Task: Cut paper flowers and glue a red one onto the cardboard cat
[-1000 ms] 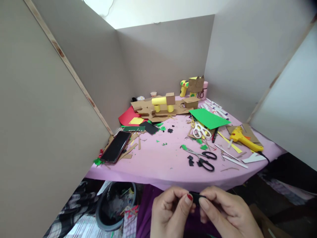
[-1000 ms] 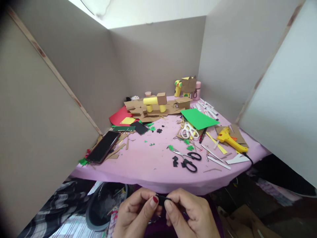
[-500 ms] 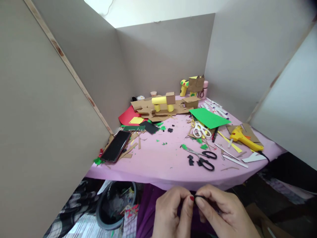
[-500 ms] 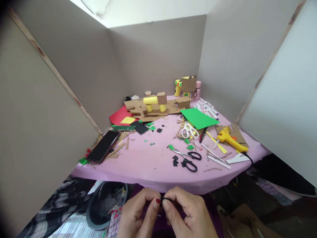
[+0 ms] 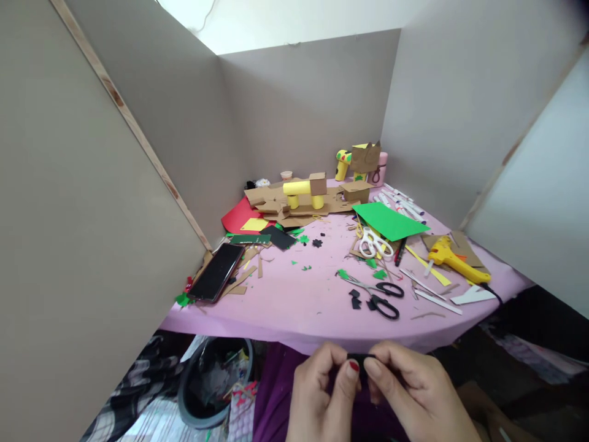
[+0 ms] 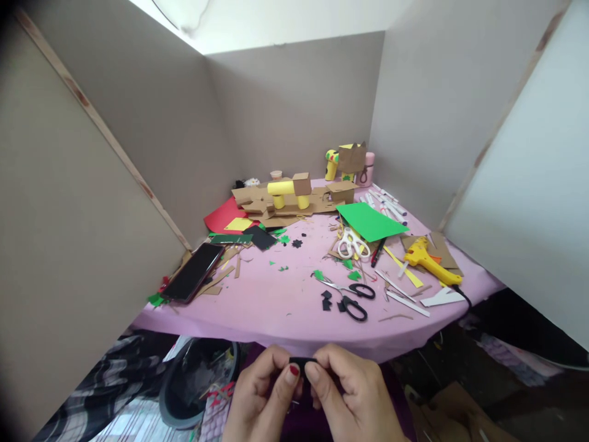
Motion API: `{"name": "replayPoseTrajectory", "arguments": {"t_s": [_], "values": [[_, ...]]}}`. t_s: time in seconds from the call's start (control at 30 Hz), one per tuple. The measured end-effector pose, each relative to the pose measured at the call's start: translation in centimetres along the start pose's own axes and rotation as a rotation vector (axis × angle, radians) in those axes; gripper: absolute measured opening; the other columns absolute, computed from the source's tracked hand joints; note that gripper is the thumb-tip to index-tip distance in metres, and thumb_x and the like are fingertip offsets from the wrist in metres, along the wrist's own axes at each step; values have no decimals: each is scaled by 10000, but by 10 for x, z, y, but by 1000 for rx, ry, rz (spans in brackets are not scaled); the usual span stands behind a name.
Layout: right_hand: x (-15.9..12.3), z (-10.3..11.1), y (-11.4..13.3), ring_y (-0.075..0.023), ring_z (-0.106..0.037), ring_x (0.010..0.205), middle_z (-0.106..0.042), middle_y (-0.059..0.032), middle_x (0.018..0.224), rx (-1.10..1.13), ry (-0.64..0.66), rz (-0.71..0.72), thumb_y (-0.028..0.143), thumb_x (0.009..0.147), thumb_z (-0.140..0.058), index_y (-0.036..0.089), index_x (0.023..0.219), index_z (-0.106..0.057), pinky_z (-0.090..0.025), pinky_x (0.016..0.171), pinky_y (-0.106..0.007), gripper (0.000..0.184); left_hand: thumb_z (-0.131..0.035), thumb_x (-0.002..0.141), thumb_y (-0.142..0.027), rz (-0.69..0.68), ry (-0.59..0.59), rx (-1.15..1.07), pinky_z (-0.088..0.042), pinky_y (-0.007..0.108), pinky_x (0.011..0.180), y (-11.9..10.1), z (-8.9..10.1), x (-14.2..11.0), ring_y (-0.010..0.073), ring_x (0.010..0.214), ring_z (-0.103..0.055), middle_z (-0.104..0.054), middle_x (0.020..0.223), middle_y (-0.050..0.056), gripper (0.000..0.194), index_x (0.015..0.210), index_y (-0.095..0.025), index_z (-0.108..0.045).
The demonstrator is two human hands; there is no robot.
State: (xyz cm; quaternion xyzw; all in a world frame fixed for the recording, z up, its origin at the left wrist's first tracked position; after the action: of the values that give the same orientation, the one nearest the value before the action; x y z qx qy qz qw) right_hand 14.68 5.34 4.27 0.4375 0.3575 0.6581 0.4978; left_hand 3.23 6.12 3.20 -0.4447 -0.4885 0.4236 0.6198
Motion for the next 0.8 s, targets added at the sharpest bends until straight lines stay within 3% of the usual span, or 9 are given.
{"name": "replayPoseTrajectory", "arguments": {"t_s": [0.1, 0.2, 0.37, 0.6, 0.8], "values": [[0, -2, -3, -137, -555, 513, -561, 11, 544, 59, 21, -26, 356, 915, -429, 201, 629, -508, -421, 521, -212, 334, -531, 829, -470, 154, 57, -213, -315, 202, 487, 11, -7, 1, 102, 512, -427, -496, 549, -22, 342, 652, -180, -496], [0, -1, -10, -136, -559, 526, -562, 12, 551, 162, 5, -76, 365, 936, -388, 206, 643, -510, -438, 532, -211, 355, -570, 813, -460, 231, 46, -289, -313, 204, 512, 14, -7, 0, 96, 530, -419, -517, 565, -18, 336, 658, -167, -510], [0, 0, -9, -146, -619, 605, -644, 11, 669, 203, 12, -48, 321, 868, -546, 224, 928, -557, -499, 585, -201, 115, -613, 788, -447, 277, 15, -370, -320, 207, 537, 15, -5, 0, 92, 532, -413, -523, 558, -24, 328, 653, -163, -518], [0, 7, -1, -127, -653, 602, -681, 28, 695, 58, -55, 78, 242, 846, -584, 247, 967, -588, -511, 591, -156, 121, -640, 765, -450, 325, 54, -473, -342, 205, 552, 18, -13, 1, 89, 529, -446, -545, 542, -23, 343, 643, -165, -494], [0, 2, -11, -134, -650, 615, -665, 19, 702, 171, -38, 23, 261, 855, -568, 240, 979, -571, -519, 595, -175, 126, -666, 740, -455, 337, 36, -446, -351, 194, 556, 18, -10, 3, 87, 551, -467, -541, 572, -30, 336, 678, -153, -532]]}}
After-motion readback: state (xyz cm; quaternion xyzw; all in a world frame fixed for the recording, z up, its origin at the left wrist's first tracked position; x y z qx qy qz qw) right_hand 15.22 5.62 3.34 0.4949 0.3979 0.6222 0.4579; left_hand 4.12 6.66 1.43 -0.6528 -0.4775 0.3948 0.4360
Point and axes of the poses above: each hand's wrist, its own x-axis towards the middle knuckle, its own z-axis out of the back of the hand, y = z × x, the point moved 10 cm from there along x, towards the middle knuckle
